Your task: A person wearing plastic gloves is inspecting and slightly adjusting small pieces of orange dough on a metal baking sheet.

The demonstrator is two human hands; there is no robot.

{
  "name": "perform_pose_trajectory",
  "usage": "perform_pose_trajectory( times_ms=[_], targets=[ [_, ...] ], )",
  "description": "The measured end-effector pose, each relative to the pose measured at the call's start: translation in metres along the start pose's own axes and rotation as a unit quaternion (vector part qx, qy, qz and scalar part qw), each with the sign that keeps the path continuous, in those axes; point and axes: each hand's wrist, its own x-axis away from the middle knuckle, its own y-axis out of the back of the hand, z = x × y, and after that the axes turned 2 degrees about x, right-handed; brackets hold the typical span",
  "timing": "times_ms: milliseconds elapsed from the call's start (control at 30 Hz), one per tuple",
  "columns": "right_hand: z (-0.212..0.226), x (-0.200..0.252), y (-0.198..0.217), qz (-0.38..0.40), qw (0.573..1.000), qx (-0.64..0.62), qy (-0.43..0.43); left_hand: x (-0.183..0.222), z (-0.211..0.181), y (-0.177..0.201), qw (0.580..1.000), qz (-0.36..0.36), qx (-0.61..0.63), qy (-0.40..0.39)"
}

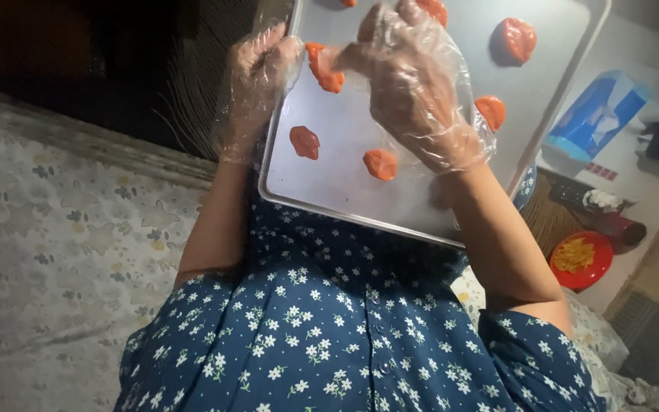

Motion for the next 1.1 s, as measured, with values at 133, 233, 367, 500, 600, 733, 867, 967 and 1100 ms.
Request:
perform_pose_trajectory(
  times_ms=[133, 233, 367, 500, 600, 733, 867, 967, 1100],
  targets=[
    [-0.003, 0.009, -0.007, 0.034, 0.998, -0.016, -0.047, -0.004, 0.016, 0.005, 0.995, 0.071, 0.036, -0.055],
    [-0.004, 0.007, -0.003, 0.011, 1.0, 0.018, -0.009, -0.005, 0.011, 0.004, 0.992, 0.084, 0.069, -0.062],
    [-0.011, 0.019, -0.026, -0.026, 0.997, -0.064, -0.017, 0.0, 0.002, 0.003, 0.994, 0.082, 0.069, -0.036],
    [-0.003, 0.01, -0.006, -0.004, 0.997, 0.071, 0.0, 0.001, 0.002, 0.003, 0.994, 0.041, -0.021, -0.095],
    [-0.005, 0.012, -0.009, -0.017, 1.0, -0.007, -0.002, 0.001, 0.003, 0.002, 0.995, 0.073, -0.009, -0.063],
    [-0.007, 0.01, -0.013, 0.0, 0.995, 0.099, -0.023, 0.001, 0.002, 0.003, 0.994, 0.053, -0.015, -0.089],
    [-0.008, 0.009, -0.018, 0.038, 0.984, 0.168, -0.041, 0.017, -0.039, -0.007, 0.994, 0.035, -0.096, -0.032],
    [0.001, 0.0, -0.014, 0.029, 0.996, 0.068, -0.051, 0.01, -0.025, 0.001, 0.991, 0.023, -0.132, -0.03],
    [0.0, 0.006, -0.024, 0.025, 0.998, -0.044, -0.048, -0.005, 0.011, 0.008, 0.982, -0.014, -0.126, -0.138]
  ],
)
